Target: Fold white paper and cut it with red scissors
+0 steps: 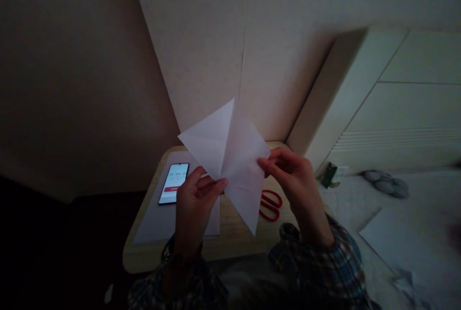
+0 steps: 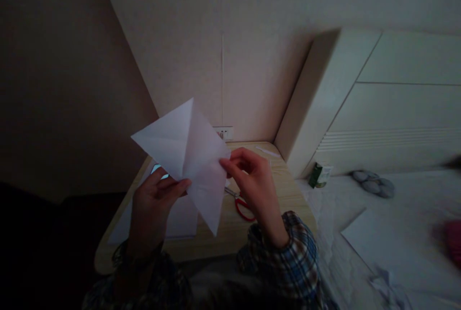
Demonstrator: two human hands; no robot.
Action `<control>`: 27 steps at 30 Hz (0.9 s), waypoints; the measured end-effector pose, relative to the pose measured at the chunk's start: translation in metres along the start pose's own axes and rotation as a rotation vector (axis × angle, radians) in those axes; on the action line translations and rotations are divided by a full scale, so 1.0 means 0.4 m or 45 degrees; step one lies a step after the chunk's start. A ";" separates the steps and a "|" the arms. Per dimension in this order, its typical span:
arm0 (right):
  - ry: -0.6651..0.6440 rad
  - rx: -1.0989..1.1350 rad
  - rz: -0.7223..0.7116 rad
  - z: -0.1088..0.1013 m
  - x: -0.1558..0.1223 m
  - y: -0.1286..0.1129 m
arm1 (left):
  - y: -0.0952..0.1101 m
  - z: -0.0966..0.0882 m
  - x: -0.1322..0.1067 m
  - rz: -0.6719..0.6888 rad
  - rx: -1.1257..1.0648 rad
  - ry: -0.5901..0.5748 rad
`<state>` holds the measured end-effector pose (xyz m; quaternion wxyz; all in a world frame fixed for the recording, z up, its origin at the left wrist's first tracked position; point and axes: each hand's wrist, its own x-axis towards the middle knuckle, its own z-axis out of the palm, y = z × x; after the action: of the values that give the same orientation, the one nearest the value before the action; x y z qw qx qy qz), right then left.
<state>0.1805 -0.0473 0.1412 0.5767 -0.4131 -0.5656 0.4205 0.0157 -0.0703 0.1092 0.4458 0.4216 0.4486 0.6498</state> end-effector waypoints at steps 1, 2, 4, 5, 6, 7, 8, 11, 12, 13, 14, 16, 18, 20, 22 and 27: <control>-0.004 0.007 0.015 -0.003 -0.001 0.000 | 0.004 -0.001 0.000 0.007 0.012 0.005; -0.017 0.012 0.038 -0.006 -0.002 0.000 | 0.007 -0.003 0.000 0.013 0.021 0.010; -0.067 -0.005 0.089 -0.015 -0.005 -0.002 | 0.014 -0.008 0.000 0.022 0.041 0.008; -0.099 -0.034 0.107 -0.020 -0.005 -0.003 | 0.018 -0.012 0.001 0.020 0.056 -0.004; -0.130 -0.071 0.106 -0.024 -0.005 -0.006 | 0.020 -0.015 0.003 0.014 0.077 -0.025; -0.150 -0.111 0.088 -0.029 -0.005 -0.008 | 0.022 -0.019 0.004 0.006 0.103 -0.060; -0.157 -0.148 0.056 -0.032 -0.004 -0.010 | 0.023 -0.022 0.006 -0.002 0.131 -0.101; -0.106 -0.211 -0.055 -0.033 -0.004 -0.009 | 0.019 -0.030 0.009 -0.019 0.195 -0.214; -0.073 -0.226 -0.099 -0.031 -0.006 -0.005 | 0.016 -0.032 0.009 -0.029 0.208 -0.231; -0.035 -0.245 -0.150 -0.027 -0.008 -0.001 | 0.014 -0.032 0.009 -0.044 0.213 -0.239; 0.007 -0.263 -0.208 -0.023 -0.010 0.005 | 0.013 -0.032 0.009 -0.059 0.210 -0.246; 0.081 -0.281 -0.314 -0.014 -0.016 0.013 | 0.014 -0.030 0.008 -0.083 0.202 -0.284; 0.096 -0.244 -0.329 -0.006 -0.021 0.015 | 0.018 -0.028 0.006 -0.082 0.205 -0.324; 0.065 -0.188 -0.247 0.003 -0.023 0.010 | 0.021 -0.025 0.004 -0.076 0.228 -0.336; 0.057 -0.188 -0.155 0.011 -0.023 0.002 | 0.020 -0.022 0.003 -0.073 0.233 -0.342; 0.229 -0.348 -0.130 0.029 -0.021 -0.014 | 0.006 -0.019 -0.001 -0.091 0.191 -0.358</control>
<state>0.1689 -0.0569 0.1440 0.5840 -0.4944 -0.5839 0.2712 0.0083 -0.0727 0.1095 0.4941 0.5243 0.4439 0.5329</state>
